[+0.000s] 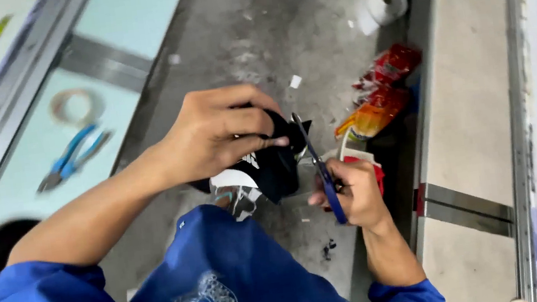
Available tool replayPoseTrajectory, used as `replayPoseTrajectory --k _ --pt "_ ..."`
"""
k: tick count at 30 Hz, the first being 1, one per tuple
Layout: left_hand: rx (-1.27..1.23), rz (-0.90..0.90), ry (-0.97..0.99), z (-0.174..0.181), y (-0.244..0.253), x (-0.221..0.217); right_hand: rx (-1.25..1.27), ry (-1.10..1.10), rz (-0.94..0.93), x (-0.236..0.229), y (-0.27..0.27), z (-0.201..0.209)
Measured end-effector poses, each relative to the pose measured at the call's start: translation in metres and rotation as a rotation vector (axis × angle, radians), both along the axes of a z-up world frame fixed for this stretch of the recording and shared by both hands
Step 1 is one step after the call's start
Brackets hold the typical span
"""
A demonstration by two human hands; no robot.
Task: Trimming excess embroidery backing from black fabric pieces using scissors in a factory setting.
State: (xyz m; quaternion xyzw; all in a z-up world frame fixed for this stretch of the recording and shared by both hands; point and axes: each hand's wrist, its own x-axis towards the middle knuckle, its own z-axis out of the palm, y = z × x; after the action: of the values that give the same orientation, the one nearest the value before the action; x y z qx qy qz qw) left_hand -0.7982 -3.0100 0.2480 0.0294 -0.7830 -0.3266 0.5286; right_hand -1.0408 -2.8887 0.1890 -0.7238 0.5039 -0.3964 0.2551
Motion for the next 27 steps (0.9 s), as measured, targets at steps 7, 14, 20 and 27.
replayPoseTrajectory --k 7,14,20,27 --pt "0.099 -0.249 -0.092 -0.006 -0.138 -0.119 0.12 -0.257 -0.154 -0.08 -0.092 0.003" --pt "0.134 -0.278 -0.085 -0.03 -0.269 -0.216 0.136 -0.165 -0.06 -0.173 -0.221 -0.016" --pt "0.116 -0.113 -0.051 -0.03 -0.381 -0.283 0.125 -0.156 -0.002 -0.262 -0.353 -0.017" --pt "0.223 0.09 0.064 -0.025 -0.494 -0.319 0.324 -0.444 0.137 -0.304 -0.507 -0.004"
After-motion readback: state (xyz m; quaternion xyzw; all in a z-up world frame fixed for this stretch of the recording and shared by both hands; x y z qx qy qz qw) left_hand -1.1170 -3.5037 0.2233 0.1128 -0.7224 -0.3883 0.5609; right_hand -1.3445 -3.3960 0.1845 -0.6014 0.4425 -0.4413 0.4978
